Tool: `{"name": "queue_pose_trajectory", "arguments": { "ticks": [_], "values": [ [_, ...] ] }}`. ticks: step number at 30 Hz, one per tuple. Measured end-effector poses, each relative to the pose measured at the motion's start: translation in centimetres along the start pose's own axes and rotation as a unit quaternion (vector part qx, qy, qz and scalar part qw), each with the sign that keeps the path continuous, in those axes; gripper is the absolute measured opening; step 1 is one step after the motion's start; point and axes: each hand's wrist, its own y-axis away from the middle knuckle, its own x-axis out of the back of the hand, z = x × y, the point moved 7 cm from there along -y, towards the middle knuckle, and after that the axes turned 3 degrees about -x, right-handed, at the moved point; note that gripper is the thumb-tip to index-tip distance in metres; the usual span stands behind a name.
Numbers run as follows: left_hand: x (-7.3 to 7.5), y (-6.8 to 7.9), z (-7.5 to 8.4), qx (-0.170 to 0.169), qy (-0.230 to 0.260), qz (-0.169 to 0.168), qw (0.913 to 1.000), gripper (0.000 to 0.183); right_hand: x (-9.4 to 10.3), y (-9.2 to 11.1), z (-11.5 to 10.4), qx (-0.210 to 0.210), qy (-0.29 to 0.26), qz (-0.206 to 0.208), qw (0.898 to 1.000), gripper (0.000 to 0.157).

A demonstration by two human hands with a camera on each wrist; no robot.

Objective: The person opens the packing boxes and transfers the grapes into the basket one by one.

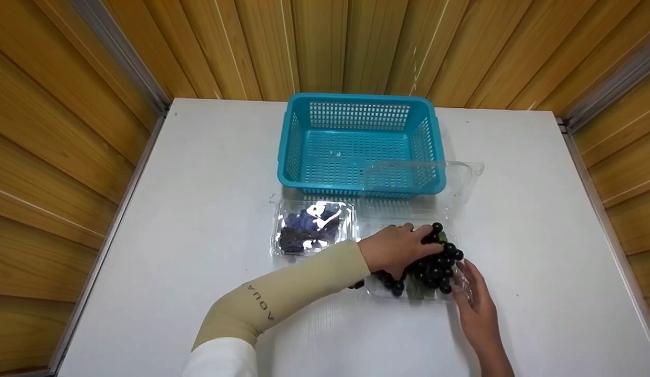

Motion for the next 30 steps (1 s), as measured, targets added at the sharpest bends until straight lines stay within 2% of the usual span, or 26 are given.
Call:
{"name": "queue_pose_trajectory", "arguments": {
  "ticks": [7, 12, 16, 21, 30],
  "values": [
    [-0.2, -0.5, -0.2, 0.011, 0.005, -0.019, 0.9997, 0.077, -0.1, -0.1, 0.0, 0.001, 0.007, -0.007, 1.0, 0.06],
    [-0.1, -0.4, 0.0, 0.009, -0.007, -0.035, 0.9993, 0.071, -0.1, -0.1, 0.1, -0.016, 0.012, -0.009, 1.0, 0.061],
    [0.1, -0.1, 0.3, 0.005, -0.037, -0.04, 0.9985, 0.066, -0.1, -0.2, 0.2, -0.025, 0.02, -0.012, 0.999, 0.061],
    [0.3, 0.0, 1.0, 0.002, -0.091, -0.013, 0.9957, 0.058, -0.1, -0.3, 0.1, -0.021, 0.017, -0.011, 1.0, 0.062],
    [-0.1, -0.5, 1.5, 0.036, -0.16, -0.019, 0.9863, 0.05, -0.2, -0.2, 0.0, -0.014, 0.018, -0.004, 1.0, 0.06]
  ]
}}
